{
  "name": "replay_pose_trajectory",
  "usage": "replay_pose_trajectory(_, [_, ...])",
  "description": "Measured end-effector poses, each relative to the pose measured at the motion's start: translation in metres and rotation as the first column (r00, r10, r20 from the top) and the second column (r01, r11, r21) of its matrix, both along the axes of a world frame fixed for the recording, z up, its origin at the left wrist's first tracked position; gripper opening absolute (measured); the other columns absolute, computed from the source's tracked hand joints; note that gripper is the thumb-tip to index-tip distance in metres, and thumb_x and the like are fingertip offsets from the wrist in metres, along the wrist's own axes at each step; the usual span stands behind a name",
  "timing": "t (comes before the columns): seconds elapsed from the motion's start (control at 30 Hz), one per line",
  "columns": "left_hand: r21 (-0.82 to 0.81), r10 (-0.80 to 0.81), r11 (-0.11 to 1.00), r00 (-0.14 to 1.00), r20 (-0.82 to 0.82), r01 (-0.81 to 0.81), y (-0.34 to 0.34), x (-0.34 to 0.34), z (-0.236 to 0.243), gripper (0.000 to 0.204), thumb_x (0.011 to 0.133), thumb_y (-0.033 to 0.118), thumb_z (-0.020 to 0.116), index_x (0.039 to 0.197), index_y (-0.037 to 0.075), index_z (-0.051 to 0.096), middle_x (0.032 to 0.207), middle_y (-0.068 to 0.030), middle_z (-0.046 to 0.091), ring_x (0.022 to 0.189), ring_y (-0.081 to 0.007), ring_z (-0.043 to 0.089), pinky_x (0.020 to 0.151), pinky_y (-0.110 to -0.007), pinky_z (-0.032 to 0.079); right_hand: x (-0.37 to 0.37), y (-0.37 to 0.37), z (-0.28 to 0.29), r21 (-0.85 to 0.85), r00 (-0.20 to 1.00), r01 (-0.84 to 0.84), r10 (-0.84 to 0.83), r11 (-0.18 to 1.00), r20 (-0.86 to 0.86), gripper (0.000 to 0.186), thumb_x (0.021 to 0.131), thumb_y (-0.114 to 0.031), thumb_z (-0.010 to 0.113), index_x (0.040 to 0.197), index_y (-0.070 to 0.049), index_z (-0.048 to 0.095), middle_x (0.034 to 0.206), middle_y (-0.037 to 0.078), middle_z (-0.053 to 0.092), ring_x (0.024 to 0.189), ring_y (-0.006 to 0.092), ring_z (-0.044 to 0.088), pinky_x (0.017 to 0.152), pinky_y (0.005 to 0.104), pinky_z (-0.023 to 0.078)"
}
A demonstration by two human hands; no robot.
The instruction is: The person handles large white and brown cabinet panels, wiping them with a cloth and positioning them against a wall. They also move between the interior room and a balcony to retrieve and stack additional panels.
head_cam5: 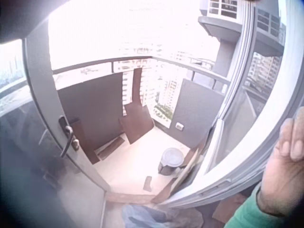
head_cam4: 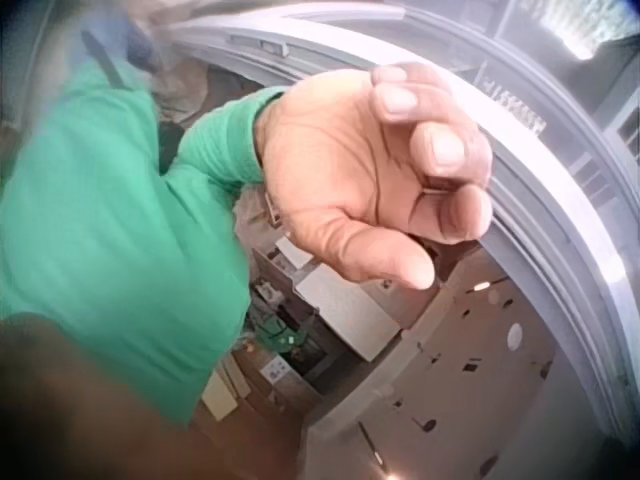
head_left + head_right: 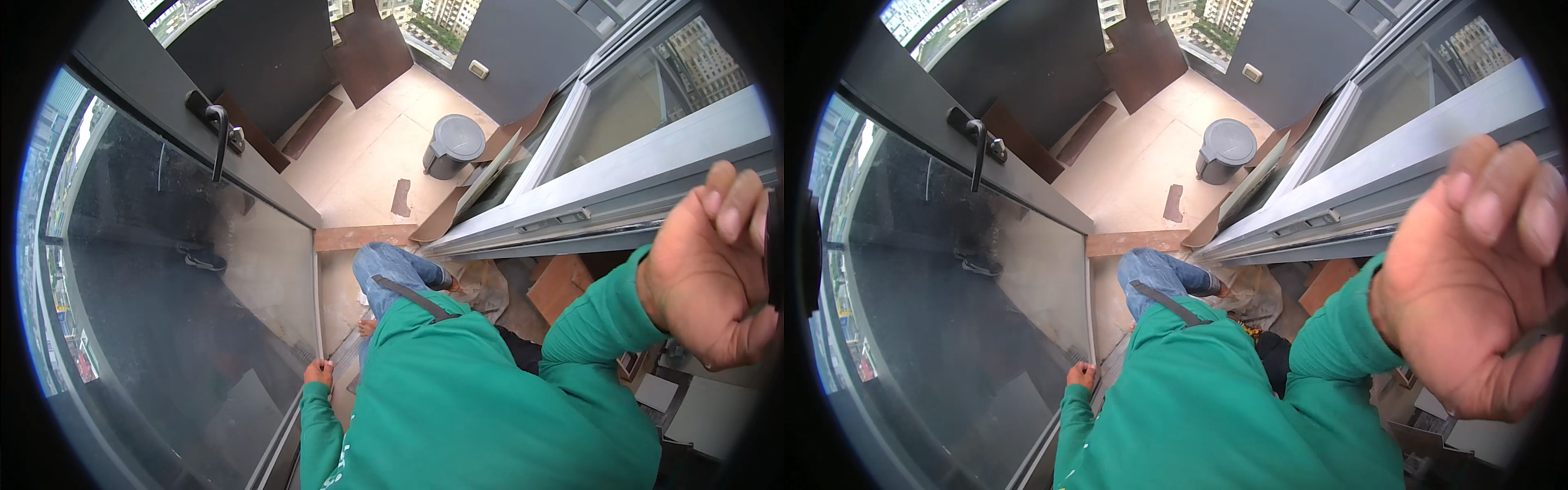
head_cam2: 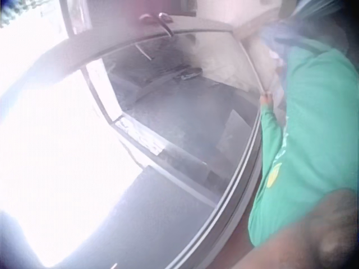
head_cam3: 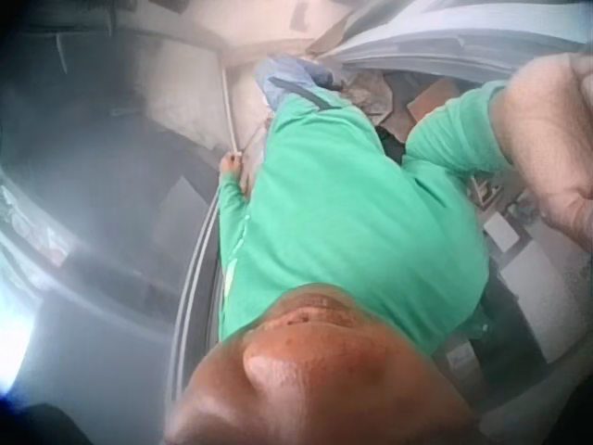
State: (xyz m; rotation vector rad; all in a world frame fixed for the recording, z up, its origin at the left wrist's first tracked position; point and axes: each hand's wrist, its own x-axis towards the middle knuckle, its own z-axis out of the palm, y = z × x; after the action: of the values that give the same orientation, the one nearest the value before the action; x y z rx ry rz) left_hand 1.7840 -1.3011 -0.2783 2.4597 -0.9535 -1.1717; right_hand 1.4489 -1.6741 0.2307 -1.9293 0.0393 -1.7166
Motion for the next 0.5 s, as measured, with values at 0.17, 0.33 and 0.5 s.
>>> replay_pose_trajectory(0.17, [0.081,-0.043,0.996,0.997,-0.058,0.047,0.010,0.028,-0.033,0.033,0.090,0.036,0.068,0.089,0.003,0.070,0.086,-0.0204,0.071,0.084,-0.0371,0.069,0.078,-0.046,0.052,0.128,-0.066,-0.171,0.565,0.795,0.367,0.066,0.739,-0.603,0.029,0.097,-0.026,0.063,0.107,0.001,0.062,0.084,0.004,0.062,0.074,0.0136,0.059,0.066,0.0283,0.049])
replay_pose_trajectory(0.33, [0.190,-0.041,0.978,0.967,-0.253,0.091,-0.034,0.050,-0.050,0.034,0.092,0.036,0.066,0.092,0.003,0.069,0.088,-0.0205,0.070,0.083,-0.0348,0.069,0.077,-0.045,0.053,0.179,-0.143,-0.391,0.478,0.275,0.305,0.404,0.824,-0.872,0.028,0.086,-0.030,0.069,0.099,-0.005,0.069,0.098,0.018,0.072,0.097,0.0353,0.068,0.085,0.0458,0.054])
replay_pose_trajectory(0.5, [0.232,0.021,0.971,0.953,-0.301,0.052,-0.151,0.063,-0.074,0.031,0.092,0.033,0.065,0.093,0.002,0.069,0.088,-0.0188,0.071,0.080,-0.0326,0.068,0.074,-0.044,0.053,0.248,-0.264,-0.491,0.472,0.076,0.415,0.487,0.778,-0.870,0.034,0.085,-0.037,0.069,0.102,-0.008,0.070,0.107,0.018,0.072,0.102,0.0350,0.068,0.096,0.0449,0.049])
